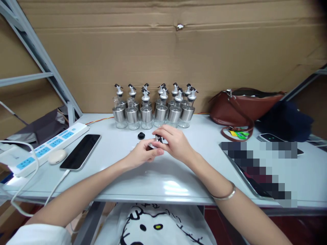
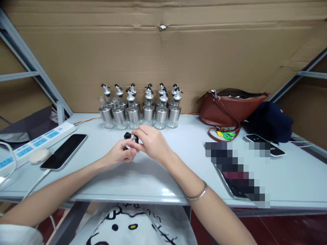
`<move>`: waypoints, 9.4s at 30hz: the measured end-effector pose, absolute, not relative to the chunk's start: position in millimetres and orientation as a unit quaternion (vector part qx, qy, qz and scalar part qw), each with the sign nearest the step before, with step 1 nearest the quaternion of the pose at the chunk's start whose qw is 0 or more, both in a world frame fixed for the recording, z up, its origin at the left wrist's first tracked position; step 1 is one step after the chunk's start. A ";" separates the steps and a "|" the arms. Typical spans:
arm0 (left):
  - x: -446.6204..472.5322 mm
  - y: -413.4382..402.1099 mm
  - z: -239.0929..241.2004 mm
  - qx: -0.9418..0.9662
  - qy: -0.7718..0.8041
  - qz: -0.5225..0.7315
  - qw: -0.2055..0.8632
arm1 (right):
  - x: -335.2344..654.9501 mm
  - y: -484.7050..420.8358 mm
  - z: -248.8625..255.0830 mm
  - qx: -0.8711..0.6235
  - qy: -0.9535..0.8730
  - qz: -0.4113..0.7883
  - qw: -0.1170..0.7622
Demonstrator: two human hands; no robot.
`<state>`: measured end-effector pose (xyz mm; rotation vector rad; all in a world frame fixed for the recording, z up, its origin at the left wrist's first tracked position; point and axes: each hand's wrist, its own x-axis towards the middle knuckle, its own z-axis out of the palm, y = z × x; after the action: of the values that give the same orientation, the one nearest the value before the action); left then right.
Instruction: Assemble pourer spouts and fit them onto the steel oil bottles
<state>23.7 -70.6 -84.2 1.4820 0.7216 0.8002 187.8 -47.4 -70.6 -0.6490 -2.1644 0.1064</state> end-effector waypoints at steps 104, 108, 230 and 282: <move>41.7 -97.4 -103.3 0.571 0.335 0.348 0.665 | 225.6 -23.3 -62.7 -0.433 -0.796 0.334 0.258; 41.1 -96.7 -103.2 0.561 0.329 0.342 0.678 | 229.9 -34.9 -59.2 -0.335 -0.763 0.505 0.224; 18.4 -58.2 -71.5 0.733 0.405 0.384 0.388 | 208.5 -59.4 -62.3 -0.255 -0.883 -0.254 0.301; 0.1 -50.6 -76.7 0.821 0.404 0.347 0.205 | 207.5 -51.3 -72.7 -0.350 -0.820 0.324 0.317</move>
<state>0.1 -50.6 -76.7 2.2895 1.1258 0.9674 207.5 -51.3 -72.7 -0.9221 -2.1580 0.8537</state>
